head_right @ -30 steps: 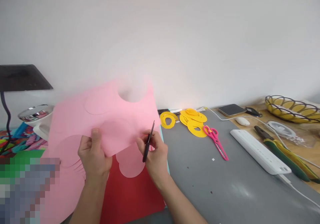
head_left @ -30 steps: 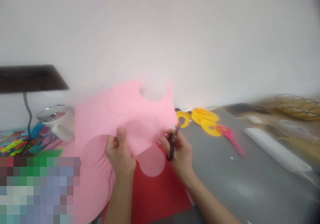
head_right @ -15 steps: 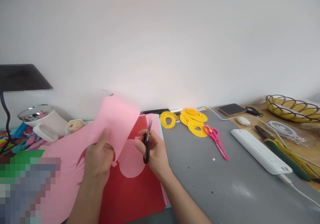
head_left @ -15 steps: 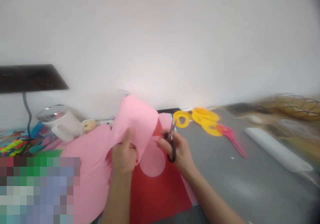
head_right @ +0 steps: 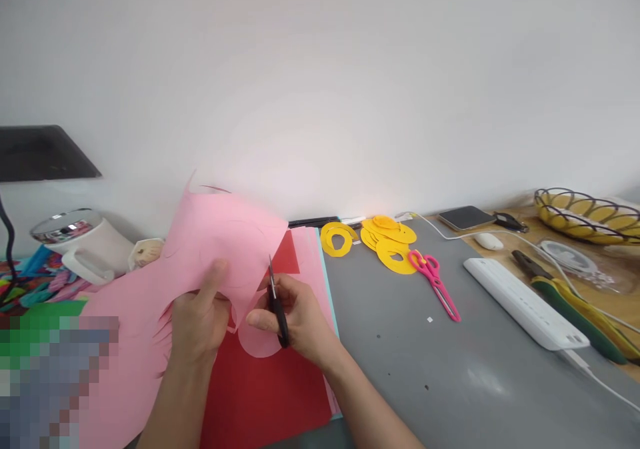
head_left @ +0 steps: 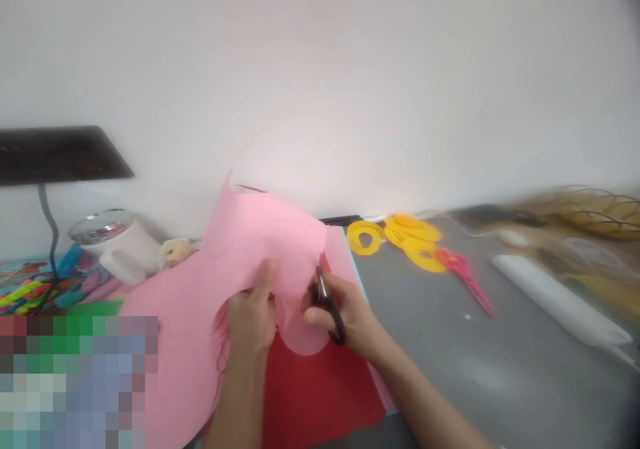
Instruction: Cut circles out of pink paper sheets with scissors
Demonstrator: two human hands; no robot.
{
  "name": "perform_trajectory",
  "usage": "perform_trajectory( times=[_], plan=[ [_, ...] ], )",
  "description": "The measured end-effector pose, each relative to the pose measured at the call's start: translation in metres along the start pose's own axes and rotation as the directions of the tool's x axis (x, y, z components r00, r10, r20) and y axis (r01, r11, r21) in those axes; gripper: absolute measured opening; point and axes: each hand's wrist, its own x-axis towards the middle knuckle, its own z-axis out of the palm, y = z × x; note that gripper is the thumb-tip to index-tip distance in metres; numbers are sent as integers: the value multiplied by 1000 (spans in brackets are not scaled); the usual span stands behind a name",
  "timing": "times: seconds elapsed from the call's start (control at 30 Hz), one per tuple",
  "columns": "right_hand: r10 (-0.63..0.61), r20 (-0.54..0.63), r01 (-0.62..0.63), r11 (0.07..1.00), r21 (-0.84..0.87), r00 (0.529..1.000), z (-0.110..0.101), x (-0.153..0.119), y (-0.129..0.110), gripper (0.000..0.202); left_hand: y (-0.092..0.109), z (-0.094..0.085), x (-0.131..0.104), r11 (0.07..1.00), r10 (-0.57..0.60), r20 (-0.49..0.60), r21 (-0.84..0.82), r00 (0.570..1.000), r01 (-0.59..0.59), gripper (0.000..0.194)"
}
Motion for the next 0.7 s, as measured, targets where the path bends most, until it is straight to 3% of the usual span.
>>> perform_trajectory(
  times=[0.27, 0.43, 0.7],
  plan=[
    [0, -67, 4, 998, 69, 998, 3, 1, -4, 48, -1, 5, -4, 998, 25, 54, -62, 998, -22, 41],
    [36, -108, -29, 998, 61, 993, 3, 1, -7, 45, -4, 3, -6, 993, 62, 28, 97, 998, -65, 34],
    [124, -146, -115, 991, 71, 981, 5, 0, -4, 43, -3, 5, -10, 984, -48, -36, 170, 998, 53, 29]
  ],
)
